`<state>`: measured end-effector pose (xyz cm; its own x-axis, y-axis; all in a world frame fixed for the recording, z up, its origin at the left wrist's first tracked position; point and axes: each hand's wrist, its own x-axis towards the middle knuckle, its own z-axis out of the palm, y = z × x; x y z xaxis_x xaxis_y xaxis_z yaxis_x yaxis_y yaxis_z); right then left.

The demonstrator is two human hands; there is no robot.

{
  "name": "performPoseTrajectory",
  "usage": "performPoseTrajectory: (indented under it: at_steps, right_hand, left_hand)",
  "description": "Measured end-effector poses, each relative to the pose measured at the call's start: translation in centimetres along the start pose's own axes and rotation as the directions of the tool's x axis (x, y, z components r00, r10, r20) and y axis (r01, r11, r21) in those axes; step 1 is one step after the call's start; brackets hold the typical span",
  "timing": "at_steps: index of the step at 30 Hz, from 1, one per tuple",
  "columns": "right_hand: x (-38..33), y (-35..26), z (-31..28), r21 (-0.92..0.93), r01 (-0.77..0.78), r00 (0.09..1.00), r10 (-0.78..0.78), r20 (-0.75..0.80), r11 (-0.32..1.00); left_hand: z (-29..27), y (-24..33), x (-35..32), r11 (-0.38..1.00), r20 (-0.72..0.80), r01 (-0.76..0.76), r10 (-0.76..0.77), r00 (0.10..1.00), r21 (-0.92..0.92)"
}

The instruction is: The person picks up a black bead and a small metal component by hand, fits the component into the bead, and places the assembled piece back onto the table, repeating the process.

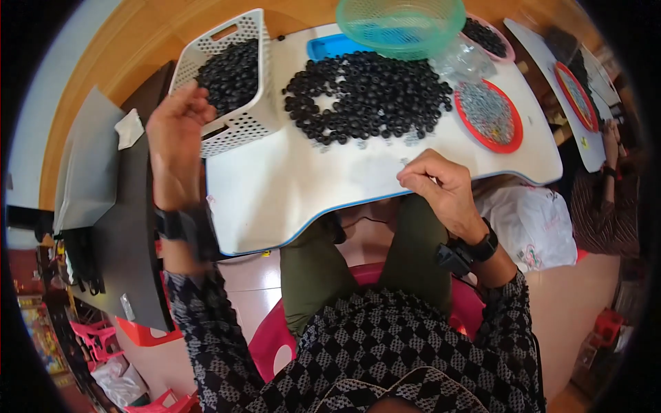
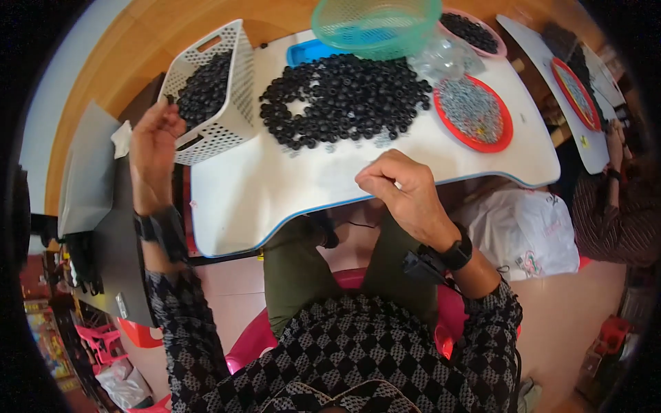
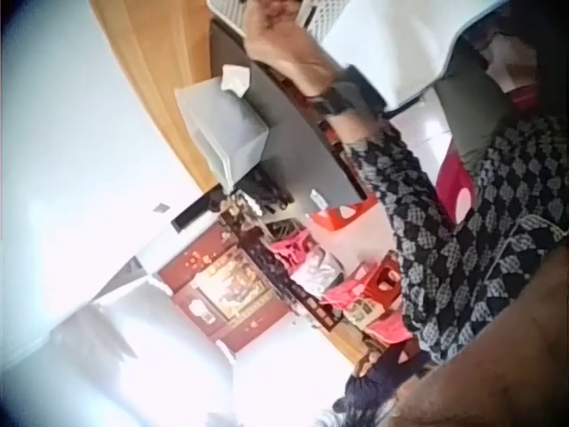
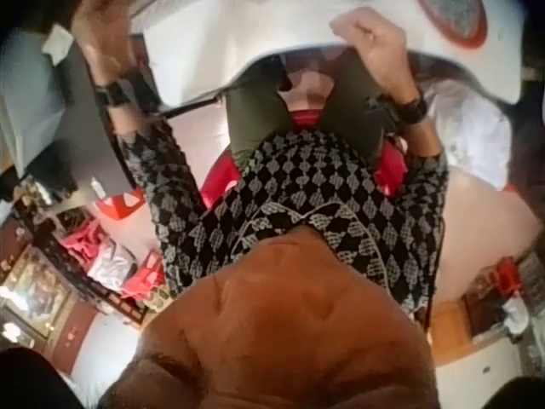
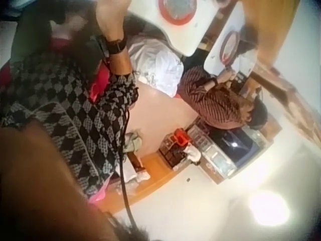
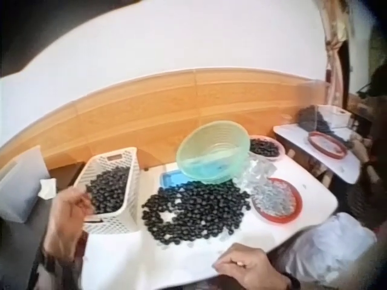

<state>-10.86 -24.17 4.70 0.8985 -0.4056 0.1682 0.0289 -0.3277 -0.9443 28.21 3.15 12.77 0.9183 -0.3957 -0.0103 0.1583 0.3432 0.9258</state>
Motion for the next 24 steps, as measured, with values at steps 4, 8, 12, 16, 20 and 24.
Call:
performPoseTrajectory:
  at_steps: [4,8,12,16,20,24]
  right_hand:
    - [-0.1,1.9,-1.4,0.029,0.024,0.999,-0.023,-0.026,0.999]
    - [0.9,3.6,-1.7,-0.109,0.062,0.992,-0.073,-0.103,0.992]
    - [3.7,6.8,-0.5,-0.415,0.248,0.954,-0.295,-0.051,0.875]
    - [6.3,8.9,2.5,-0.528,0.252,0.94,-0.336,-0.067,0.811]
    - [8.1,9.4,4.9,-0.633,0.296,0.922,-0.386,-0.004,0.715]
    - [8.8,10.4,6.1,-0.669,0.311,0.926,-0.374,0.053,0.675]
  left_hand:
    - [-3.4,-1.0,4.2,0.968,0.062,-0.12,0.109,0.992,0.22]
    - [1.1,-2.4,1.1,0.757,0.044,-0.314,0.354,0.934,0.574]
    - [4.4,-6.4,-2.8,0.789,-0.005,-0.45,0.498,0.867,0.418]
    - [7.5,-10.1,-9.3,0.933,0.109,-0.179,0.152,0.982,0.311]
    - [6.7,-14.2,-12.4,0.937,0.099,0.057,-0.097,0.99,0.345]
    - [5.2,-17.2,-12.2,0.94,0.067,0.157,-0.185,0.98,0.303]
